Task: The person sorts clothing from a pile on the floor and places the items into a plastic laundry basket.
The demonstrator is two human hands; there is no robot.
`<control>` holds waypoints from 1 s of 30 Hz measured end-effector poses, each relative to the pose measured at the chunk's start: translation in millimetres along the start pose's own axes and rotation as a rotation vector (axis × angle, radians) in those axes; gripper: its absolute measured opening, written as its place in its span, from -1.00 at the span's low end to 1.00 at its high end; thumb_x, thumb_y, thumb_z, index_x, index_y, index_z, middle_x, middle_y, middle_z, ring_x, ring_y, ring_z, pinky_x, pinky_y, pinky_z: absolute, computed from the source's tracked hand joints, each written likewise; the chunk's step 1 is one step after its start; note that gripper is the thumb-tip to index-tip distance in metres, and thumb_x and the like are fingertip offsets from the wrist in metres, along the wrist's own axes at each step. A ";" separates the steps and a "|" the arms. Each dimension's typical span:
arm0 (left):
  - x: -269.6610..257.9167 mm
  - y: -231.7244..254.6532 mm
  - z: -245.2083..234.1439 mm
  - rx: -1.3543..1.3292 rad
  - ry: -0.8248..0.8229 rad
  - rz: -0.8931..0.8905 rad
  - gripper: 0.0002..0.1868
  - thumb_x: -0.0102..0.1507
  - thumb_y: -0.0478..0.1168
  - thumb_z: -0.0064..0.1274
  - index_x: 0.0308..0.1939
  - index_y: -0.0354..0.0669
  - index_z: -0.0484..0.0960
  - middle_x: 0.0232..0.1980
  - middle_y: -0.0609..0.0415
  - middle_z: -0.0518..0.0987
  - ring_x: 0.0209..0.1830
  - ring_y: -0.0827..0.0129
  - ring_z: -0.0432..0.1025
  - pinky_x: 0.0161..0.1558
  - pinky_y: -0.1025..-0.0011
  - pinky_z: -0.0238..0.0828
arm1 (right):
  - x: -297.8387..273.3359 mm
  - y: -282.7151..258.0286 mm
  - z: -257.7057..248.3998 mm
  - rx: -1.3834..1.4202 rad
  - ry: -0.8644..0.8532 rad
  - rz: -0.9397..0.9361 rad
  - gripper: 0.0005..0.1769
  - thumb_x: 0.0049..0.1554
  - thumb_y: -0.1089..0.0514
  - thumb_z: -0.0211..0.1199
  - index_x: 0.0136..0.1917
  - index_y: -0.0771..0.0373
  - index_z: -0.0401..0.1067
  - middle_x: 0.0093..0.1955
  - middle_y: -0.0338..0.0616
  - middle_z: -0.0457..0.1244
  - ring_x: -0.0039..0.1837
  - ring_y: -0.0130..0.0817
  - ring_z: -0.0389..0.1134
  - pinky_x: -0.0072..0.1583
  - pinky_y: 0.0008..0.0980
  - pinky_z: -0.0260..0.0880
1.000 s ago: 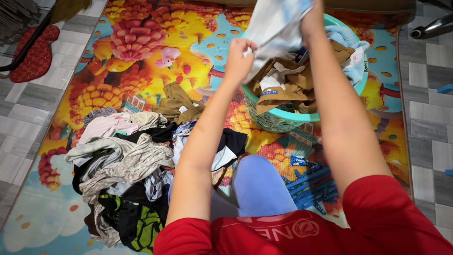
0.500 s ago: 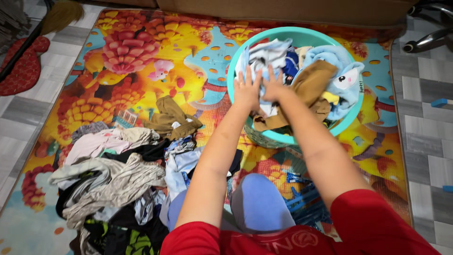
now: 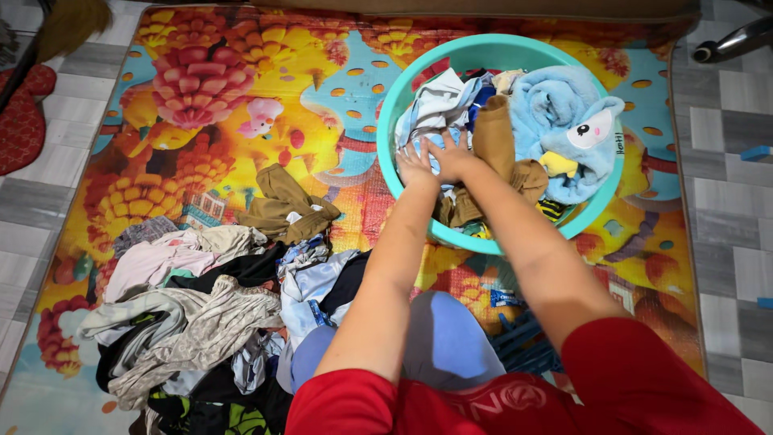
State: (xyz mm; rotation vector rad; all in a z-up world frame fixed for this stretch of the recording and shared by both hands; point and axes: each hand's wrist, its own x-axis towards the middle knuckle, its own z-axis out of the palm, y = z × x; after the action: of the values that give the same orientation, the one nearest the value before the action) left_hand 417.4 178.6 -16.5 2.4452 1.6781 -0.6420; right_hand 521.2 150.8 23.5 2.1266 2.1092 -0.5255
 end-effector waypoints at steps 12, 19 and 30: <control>-51.7 -17.4 -43.4 0.070 0.001 0.076 0.46 0.07 0.30 0.29 0.63 -0.22 -0.45 0.68 -0.30 -0.22 0.66 -0.16 -0.18 0.53 0.00 -0.32 | -149.7 39.2 -100.4 0.095 0.360 0.517 0.65 -0.44 -0.51 0.57 0.68 -0.23 -0.33 0.71 0.21 -0.56 0.63 0.54 -0.45 0.29 0.76 -0.38; -43.7 -14.9 -31.1 0.065 0.078 0.084 0.33 0.18 0.27 0.18 0.63 -0.20 -0.44 0.67 -0.35 -0.25 0.65 -0.22 -0.17 0.51 -0.05 -0.32 | -110.2 75.0 -60.4 0.151 0.057 0.543 0.68 -0.41 -0.53 0.55 0.70 -0.36 -0.45 0.74 0.05 -0.55 0.67 0.47 -0.40 0.39 0.72 -0.26; -88.2 -26.1 -54.8 -0.004 0.216 0.193 -0.65 0.51 -0.12 -0.18 0.24 0.06 0.69 0.30 0.01 0.65 0.40 0.12 0.47 0.71 -0.35 -0.46 | -116.5 85.3 -34.4 0.118 0.316 0.430 0.42 -0.23 -0.42 0.53 0.69 -0.29 -0.22 0.76 0.05 -0.56 0.66 0.46 -0.39 0.41 0.72 -0.46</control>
State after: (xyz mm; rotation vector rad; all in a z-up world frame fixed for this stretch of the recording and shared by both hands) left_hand 382.5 129.7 72.1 2.7124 1.4778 -0.3613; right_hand 613.4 47.7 77.4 2.7821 1.6922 -0.2844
